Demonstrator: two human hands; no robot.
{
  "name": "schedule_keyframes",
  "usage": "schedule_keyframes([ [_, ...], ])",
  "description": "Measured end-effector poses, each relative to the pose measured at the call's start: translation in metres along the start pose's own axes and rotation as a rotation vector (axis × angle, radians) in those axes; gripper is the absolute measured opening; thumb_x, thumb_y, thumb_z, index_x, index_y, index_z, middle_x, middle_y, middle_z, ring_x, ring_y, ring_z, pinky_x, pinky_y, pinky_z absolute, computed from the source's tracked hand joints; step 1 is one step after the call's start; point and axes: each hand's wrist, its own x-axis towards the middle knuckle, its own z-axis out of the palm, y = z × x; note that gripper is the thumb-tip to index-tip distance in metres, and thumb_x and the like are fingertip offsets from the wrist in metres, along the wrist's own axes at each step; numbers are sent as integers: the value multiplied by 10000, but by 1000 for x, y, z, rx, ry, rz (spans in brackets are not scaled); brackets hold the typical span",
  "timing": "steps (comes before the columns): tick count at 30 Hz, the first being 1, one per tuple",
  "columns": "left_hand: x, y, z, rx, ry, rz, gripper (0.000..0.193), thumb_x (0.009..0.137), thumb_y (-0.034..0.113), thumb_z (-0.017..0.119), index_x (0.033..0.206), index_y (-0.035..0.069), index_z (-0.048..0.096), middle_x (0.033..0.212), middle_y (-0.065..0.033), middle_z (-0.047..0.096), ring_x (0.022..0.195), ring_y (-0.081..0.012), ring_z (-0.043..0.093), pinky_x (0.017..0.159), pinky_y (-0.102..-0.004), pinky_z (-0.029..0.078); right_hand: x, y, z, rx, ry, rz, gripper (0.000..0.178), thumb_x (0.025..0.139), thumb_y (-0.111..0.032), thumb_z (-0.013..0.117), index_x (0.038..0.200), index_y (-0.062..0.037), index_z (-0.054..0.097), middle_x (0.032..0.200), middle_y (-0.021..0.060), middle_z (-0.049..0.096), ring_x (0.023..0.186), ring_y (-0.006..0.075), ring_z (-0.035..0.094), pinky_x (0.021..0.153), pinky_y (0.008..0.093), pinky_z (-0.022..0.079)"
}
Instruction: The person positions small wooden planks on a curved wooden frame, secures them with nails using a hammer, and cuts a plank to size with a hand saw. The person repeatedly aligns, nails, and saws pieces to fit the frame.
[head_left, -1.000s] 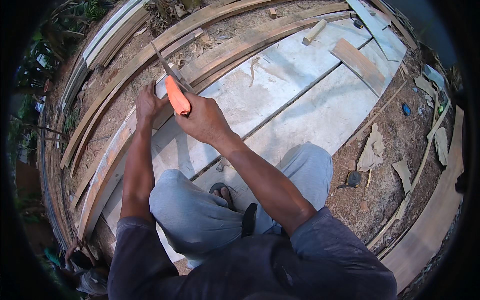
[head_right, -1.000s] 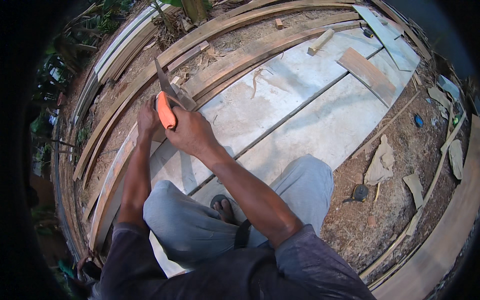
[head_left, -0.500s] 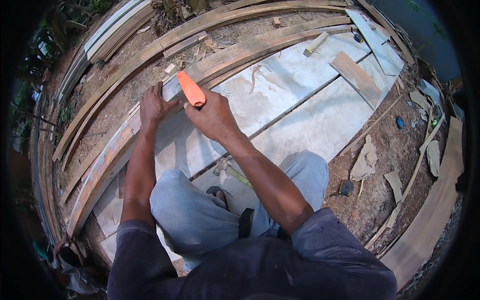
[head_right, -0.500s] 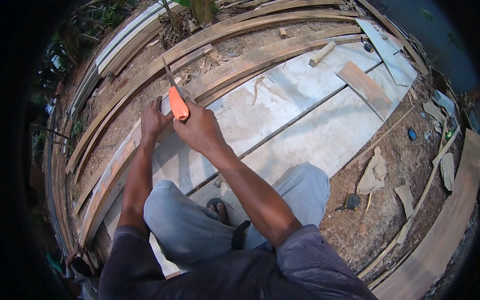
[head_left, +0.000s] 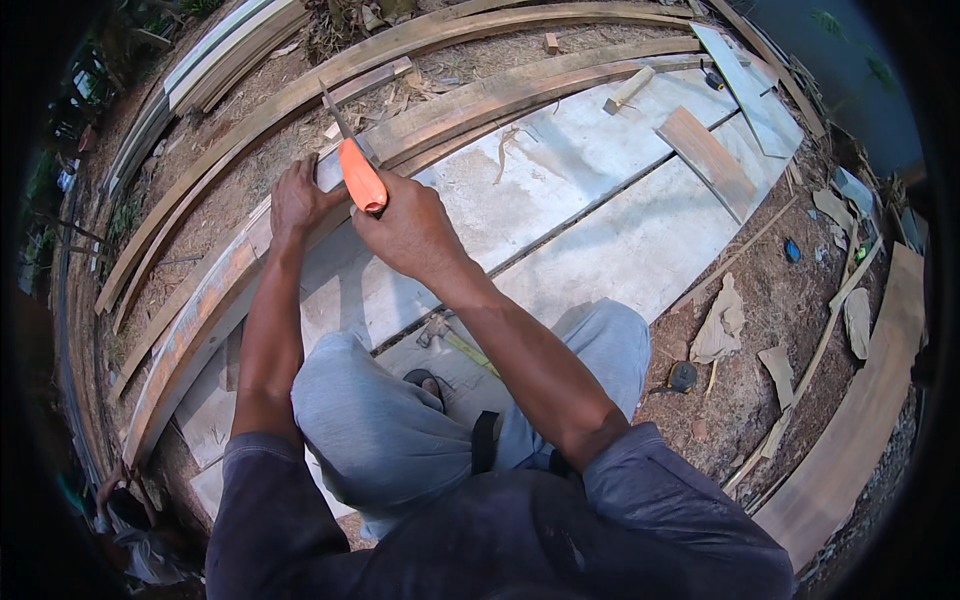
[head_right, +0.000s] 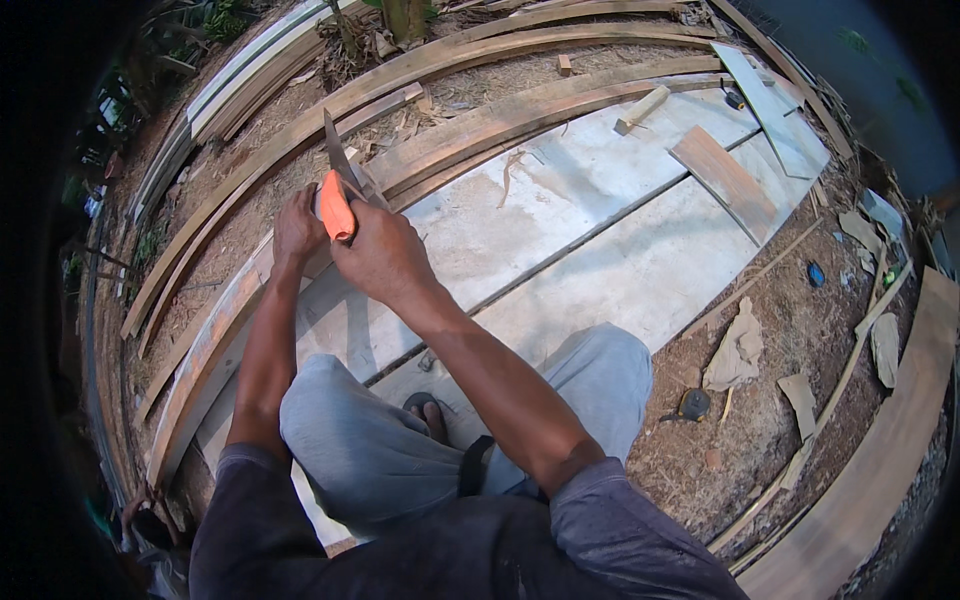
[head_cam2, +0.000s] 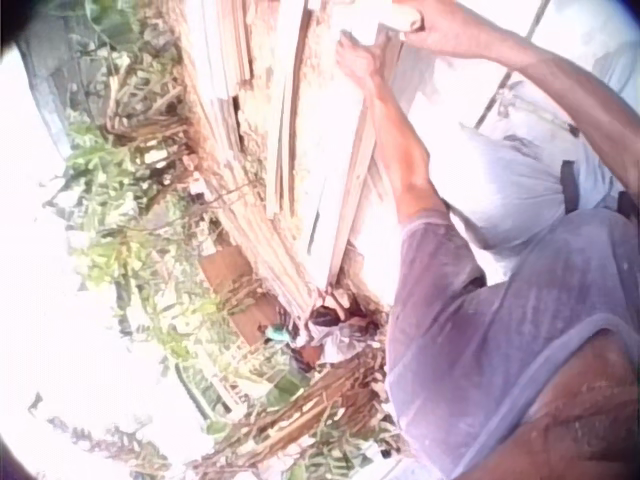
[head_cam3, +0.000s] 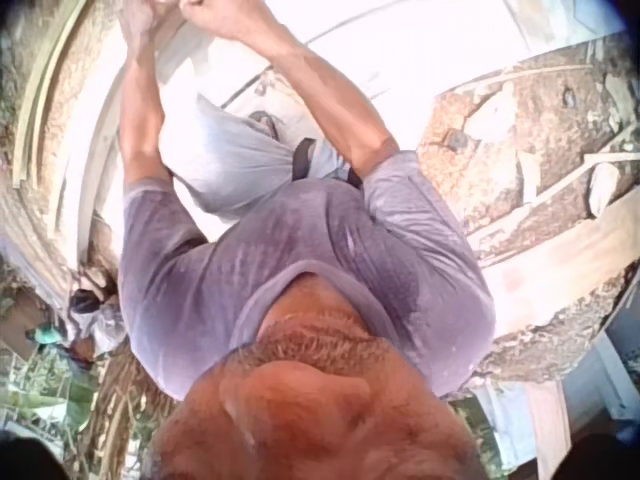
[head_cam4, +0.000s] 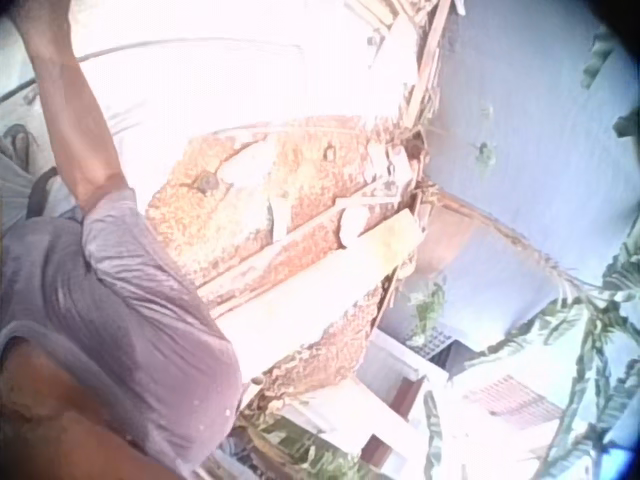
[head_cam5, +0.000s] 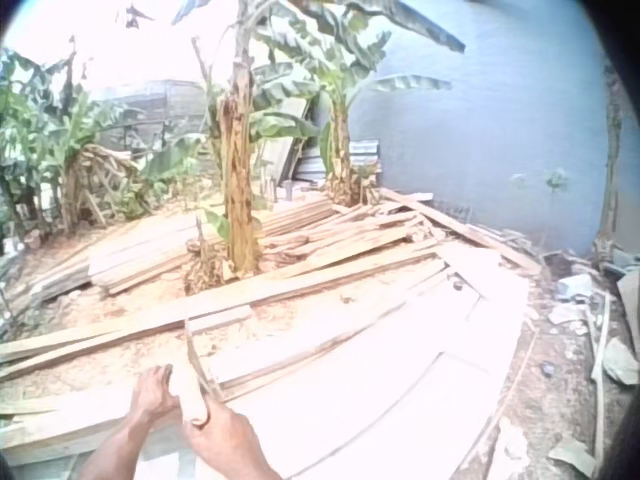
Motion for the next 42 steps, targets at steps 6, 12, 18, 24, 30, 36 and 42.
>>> schedule_keyframes([
  [6,1,-7,9,18,-7,-15,1047,670,629,851,1470,42,516,1303,-196,637,1230,-361,594,1076,-481,429,-170,15,-65,-7,13,-153,373,831,-35,701,1193,53,689,769,107,699,682,207,730,635,314,547],
  [12,11,-4,-2,-36,-38,-74,1063,667,617,859,1489,50,499,1378,-191,603,1306,-355,552,1108,-489,410,3,22,11,129,98,-214,219,884,-157,680,886,41,588,688,187,608,586,217,518,611,392,485],
  [18,4,-11,12,17,-30,3,1051,668,626,858,1473,45,510,1360,-200,606,1295,-376,551,1109,-508,405,-195,72,-55,52,33,-282,498,816,-48,677,1299,65,645,1072,198,755,767,190,725,744,286,553],
  [24,7,-6,7,5,-6,-11,1017,676,595,859,1465,49,519,1337,-201,616,1262,-373,571,1089,-485,428,-19,18,-9,139,47,-23,212,865,-152,694,909,40,616,692,173,615,599,211,567,633,372,503],
  [30,12,-15,9,20,3,50,1051,671,613,854,1476,34,508,1361,-208,608,1293,-357,559,1124,-478,409,-127,62,-29,132,-14,-12,347,800,-84,736,1130,20,704,854,190,732,792,291,748,724,351,567],
  [36,6,-7,9,32,-18,-14,1069,648,640,859,1459,28,526,1354,-199,614,1292,-360,559,1108,-485,416,-120,49,-34,89,-13,-29,295,796,-83,724,1071,22,701,796,184,711,720,289,729,686,347,559],
  [42,12,-9,4,27,-45,9,1042,651,612,870,1449,32,538,1376,-202,605,1298,-367,557,1100,-492,429,-53,63,-2,253,55,-156,228,837,-171,715,929,16,625,777,269,650,762,460,659,646,422,526],
])
